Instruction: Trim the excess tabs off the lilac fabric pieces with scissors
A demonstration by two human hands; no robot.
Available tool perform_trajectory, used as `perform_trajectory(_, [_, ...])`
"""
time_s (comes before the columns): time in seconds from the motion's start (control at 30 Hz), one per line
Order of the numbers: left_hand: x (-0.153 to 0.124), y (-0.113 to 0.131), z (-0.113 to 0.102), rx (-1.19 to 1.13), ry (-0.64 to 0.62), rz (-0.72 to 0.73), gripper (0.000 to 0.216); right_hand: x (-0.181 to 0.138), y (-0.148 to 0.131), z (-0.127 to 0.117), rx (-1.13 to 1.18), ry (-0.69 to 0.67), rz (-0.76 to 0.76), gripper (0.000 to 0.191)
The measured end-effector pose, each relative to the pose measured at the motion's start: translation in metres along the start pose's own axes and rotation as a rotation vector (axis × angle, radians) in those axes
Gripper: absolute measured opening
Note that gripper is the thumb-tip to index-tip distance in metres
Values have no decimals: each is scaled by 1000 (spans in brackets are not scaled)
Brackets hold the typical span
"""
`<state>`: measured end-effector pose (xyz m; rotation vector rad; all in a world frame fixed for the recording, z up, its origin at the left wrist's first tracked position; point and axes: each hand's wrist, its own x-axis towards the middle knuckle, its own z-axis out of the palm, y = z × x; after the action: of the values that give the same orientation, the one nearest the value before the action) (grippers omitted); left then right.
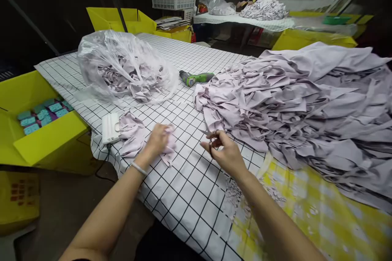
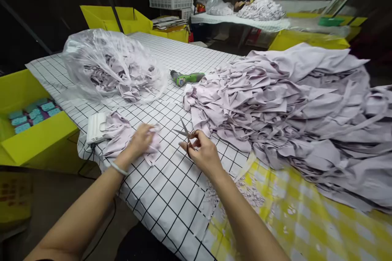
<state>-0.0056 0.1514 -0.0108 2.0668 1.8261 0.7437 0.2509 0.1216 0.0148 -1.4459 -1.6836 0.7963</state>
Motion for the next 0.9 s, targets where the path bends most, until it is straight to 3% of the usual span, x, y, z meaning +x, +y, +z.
perform_trajectory(0.1, [-13,33,21,-27,-116,178,25,-7,-10,15,56,-54,36,45])
perform_trajectory(0.17, [-17,32,10,-6,-92,182,30,-16,-8,16,80,-97,104,44])
perform_trajectory(0.33, [5,-46,-66,160,108,-110,18,-37,12,7,138,-95,269,44])
perform_trajectory(0.43, [26,-75,-82,188,71,-153,5,-40,15,8,183,-68,295,43])
perform_trajectory(0.57, [52,-52,-60,120,35,-4,17,-33,7,27,209,-74,221,30])
perform_trajectory(0.73, [70,-4,-29,41,205,104,49,-13,5,52,182,15,153,20])
perform_trajectory(0.8, [66,9,-14,8,176,135,47,0,8,52,180,56,169,18])
perform_trajectory(0.9, [48,24,10,-46,12,190,25,25,15,50,179,111,177,17])
